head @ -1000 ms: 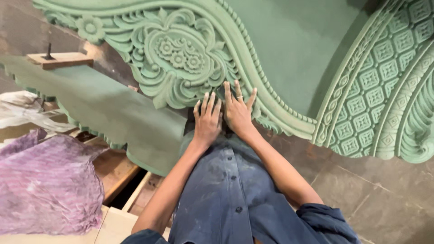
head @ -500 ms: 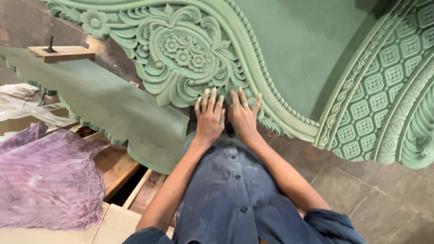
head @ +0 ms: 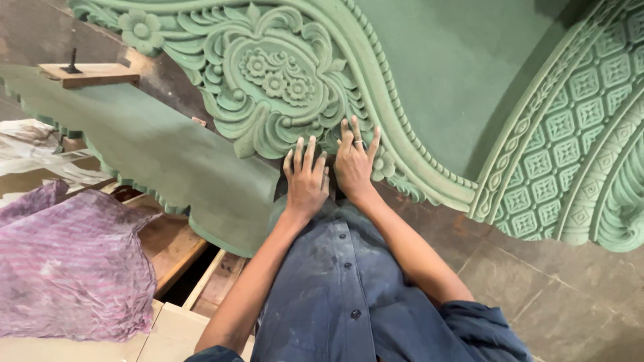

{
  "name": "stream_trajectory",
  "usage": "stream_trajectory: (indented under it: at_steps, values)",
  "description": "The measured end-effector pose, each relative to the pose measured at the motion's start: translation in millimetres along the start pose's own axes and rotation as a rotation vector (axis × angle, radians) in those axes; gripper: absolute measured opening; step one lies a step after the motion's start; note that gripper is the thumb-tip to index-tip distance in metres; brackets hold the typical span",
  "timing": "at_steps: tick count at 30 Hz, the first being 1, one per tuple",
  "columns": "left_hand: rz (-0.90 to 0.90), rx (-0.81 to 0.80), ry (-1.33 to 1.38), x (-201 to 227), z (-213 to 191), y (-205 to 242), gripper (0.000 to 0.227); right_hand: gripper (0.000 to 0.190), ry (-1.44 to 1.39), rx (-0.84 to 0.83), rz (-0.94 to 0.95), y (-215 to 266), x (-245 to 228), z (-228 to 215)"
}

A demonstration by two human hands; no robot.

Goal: The person smooths the surface of a large, light-green decorative panel using a sanding block. They work along the raised floral and geometric patterns, moving the block back and forth to even out the surface. The panel is supported by wooden blocks on a tiled floor.

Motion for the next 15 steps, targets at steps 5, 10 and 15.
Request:
stream_trajectory:
  at_steps: [5,10,15]
  values:
    - [0.044,0.010,-0.015,6,-1,1,0.034,0.044,0.015,-0.066,0.056,-4,-4,9]
    - [0.023,0.029,0.003,0,-1,-6,0.033,0.047,0.066,-0.033,0.025,2,-4,3]
    - [0.021,0.017,0.029,-2,-2,-4,0.034,0.047,-0.043,0.015,0.024,4,5,-9]
Point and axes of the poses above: each hand's wrist, its own y-axis away from the middle knuckle, its own z-axis out of the palm, x = y × z, the point moved 9 cm from there along -y, towards the middle knuckle, and after that the axes turned 14 degrees about y, right-handed, at the moved point
